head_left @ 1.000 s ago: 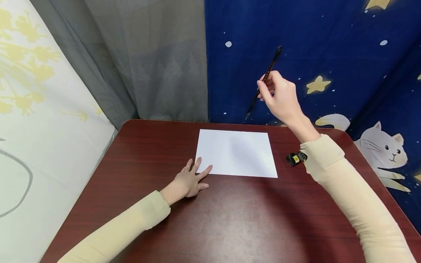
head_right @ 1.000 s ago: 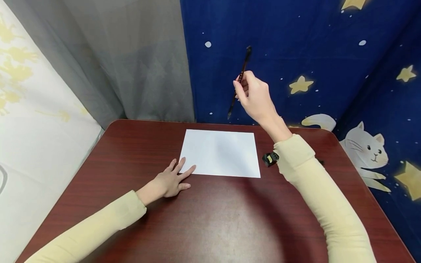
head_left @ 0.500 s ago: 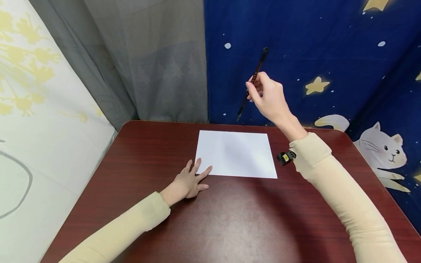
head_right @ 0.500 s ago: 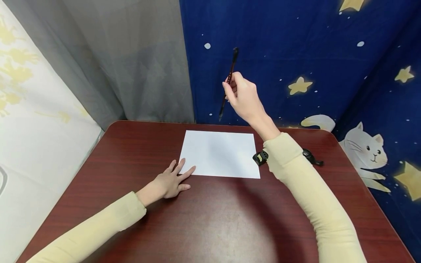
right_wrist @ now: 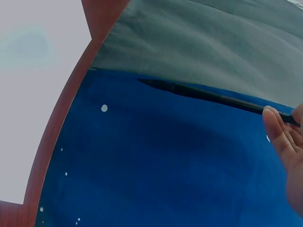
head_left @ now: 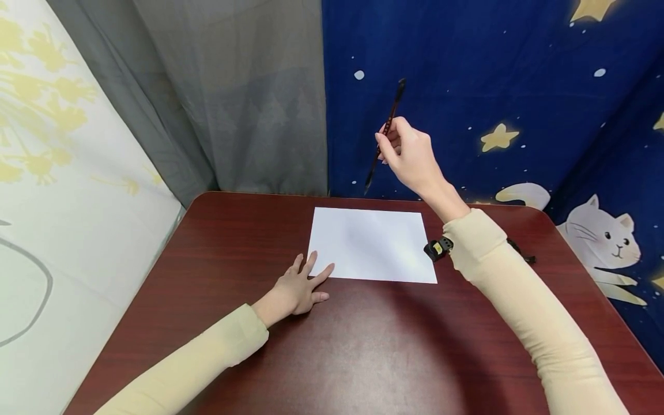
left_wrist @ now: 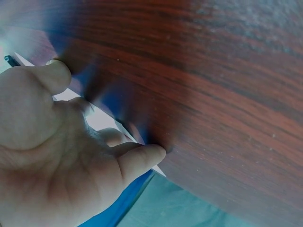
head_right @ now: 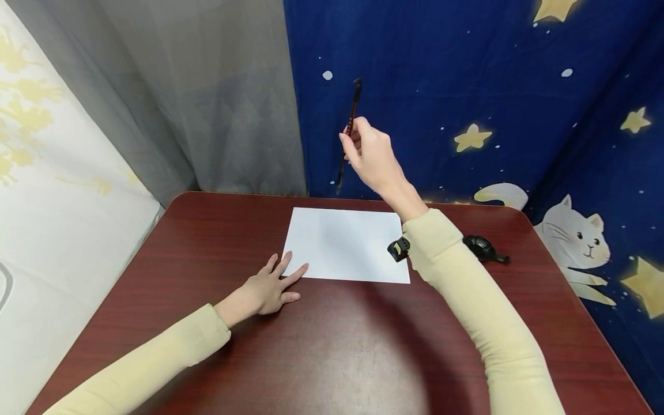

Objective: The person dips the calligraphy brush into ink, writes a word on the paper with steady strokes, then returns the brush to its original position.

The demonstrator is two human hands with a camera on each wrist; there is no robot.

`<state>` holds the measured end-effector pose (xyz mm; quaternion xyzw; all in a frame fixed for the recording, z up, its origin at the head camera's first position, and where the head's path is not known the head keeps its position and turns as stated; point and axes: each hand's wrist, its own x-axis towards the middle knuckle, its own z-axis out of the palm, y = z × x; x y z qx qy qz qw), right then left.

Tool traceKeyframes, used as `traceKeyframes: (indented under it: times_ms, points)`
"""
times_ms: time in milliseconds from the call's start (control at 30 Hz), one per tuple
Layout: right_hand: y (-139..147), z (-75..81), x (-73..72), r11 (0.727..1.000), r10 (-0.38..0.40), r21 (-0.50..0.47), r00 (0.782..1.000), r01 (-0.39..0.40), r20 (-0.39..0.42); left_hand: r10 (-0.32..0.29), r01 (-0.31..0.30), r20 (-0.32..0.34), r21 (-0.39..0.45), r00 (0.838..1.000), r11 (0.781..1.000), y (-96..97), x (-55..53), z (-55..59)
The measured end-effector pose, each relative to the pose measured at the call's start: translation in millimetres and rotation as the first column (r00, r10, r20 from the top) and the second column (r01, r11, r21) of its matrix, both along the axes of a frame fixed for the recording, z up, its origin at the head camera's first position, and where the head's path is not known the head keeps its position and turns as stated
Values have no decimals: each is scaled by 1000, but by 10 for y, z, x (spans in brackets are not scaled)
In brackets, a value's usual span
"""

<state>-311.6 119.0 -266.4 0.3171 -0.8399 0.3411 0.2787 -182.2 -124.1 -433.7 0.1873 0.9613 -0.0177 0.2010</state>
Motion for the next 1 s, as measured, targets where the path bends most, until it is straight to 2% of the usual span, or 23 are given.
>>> traceKeyframes:
  times_ms: [700, 1000]
  points:
    - [-266, -165, -90, 999, 38, -13, 997, -37, 67, 11, -11, 5, 6, 1000, 1000, 6, 20, 26]
    - [-364, -251, -72, 999, 33, 21, 993, -36, 110, 11, -11, 5, -6, 1000, 1000, 7, 27, 21]
